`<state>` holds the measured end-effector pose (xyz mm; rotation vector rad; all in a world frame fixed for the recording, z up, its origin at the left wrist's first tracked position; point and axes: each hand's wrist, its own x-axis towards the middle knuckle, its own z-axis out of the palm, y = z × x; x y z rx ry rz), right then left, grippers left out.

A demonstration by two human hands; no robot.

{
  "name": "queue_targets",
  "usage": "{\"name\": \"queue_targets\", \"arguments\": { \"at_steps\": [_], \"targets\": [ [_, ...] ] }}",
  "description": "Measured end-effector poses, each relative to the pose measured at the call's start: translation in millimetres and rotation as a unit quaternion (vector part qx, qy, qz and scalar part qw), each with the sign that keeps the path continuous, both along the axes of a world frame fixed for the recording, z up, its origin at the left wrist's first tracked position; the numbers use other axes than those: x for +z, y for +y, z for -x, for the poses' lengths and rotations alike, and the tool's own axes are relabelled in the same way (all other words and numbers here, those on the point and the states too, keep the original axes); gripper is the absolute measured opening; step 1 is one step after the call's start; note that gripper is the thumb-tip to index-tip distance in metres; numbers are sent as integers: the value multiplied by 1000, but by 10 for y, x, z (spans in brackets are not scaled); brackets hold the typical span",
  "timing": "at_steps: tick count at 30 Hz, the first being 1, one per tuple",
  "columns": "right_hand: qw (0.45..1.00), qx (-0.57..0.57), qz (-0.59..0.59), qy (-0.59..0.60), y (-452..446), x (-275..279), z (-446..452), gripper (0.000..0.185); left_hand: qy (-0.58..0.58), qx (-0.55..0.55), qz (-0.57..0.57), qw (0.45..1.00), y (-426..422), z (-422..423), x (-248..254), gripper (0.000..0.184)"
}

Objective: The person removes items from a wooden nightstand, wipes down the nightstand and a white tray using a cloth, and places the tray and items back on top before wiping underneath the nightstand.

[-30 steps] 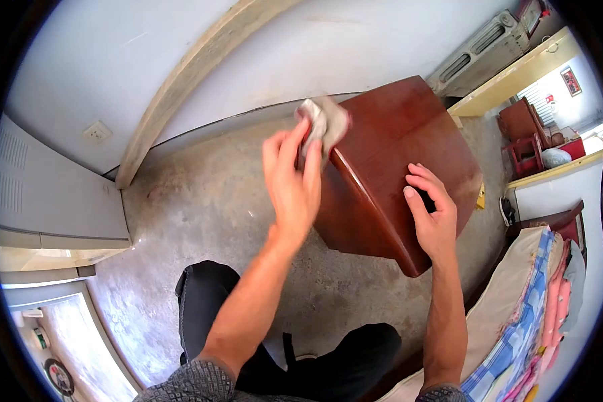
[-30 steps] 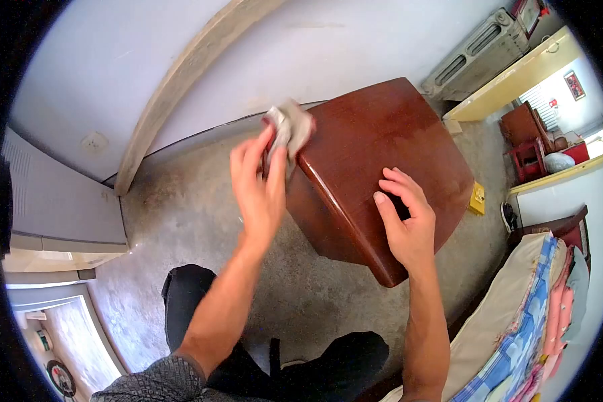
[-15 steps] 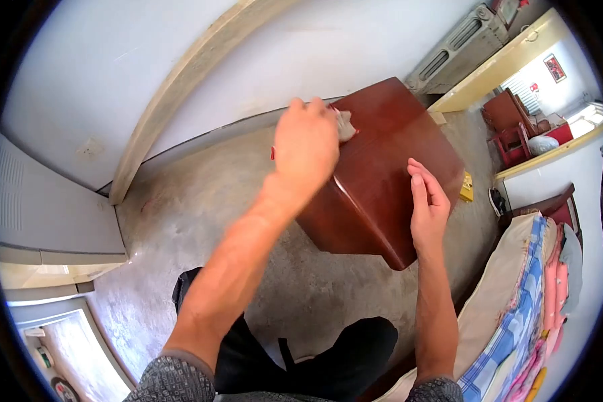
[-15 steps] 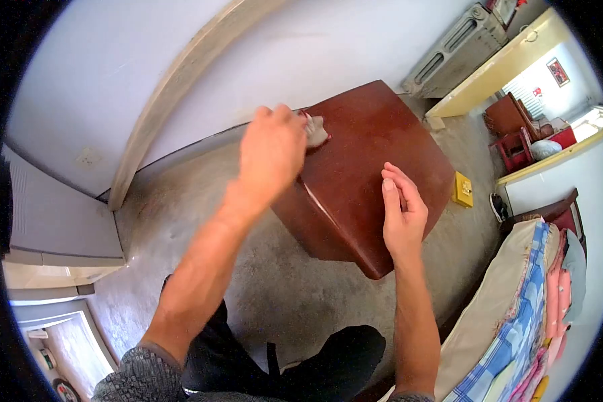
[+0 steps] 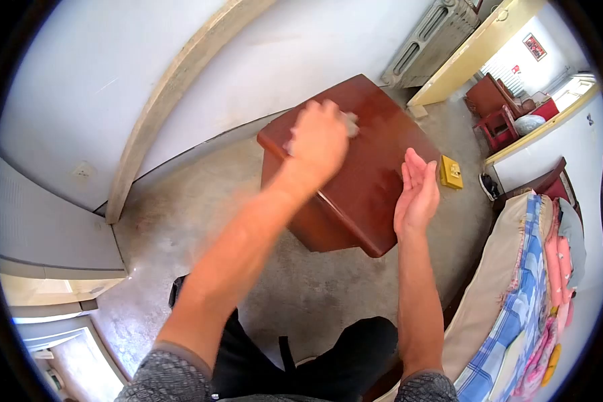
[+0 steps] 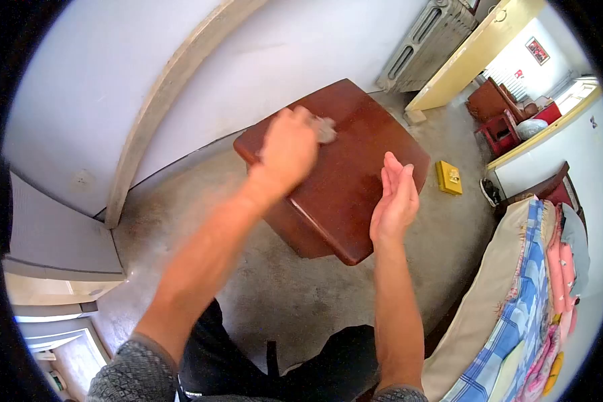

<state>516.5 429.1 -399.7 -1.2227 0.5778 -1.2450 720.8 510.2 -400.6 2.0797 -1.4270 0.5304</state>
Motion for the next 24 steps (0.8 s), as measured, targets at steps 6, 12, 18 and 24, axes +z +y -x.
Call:
{"name": "queue_targets", "arguments": {
  "at_steps": [6,12,18,24],
  "targets": [
    [1000,-6,-10,-3,25,11,26,51,85,-191,9,978,781,1338,-53,29],
    [1000,5,6,14,10,-4,17,48,530,5,226,817,1492,1244,-898,29],
    [998,23,24,47,22,13,-5,44,496,102,480,716,639,97,-1272,31],
    [995,30,42,83,26,16,-2,42,413,94,374,825,683,1235,-1252,26]
  ]
}}
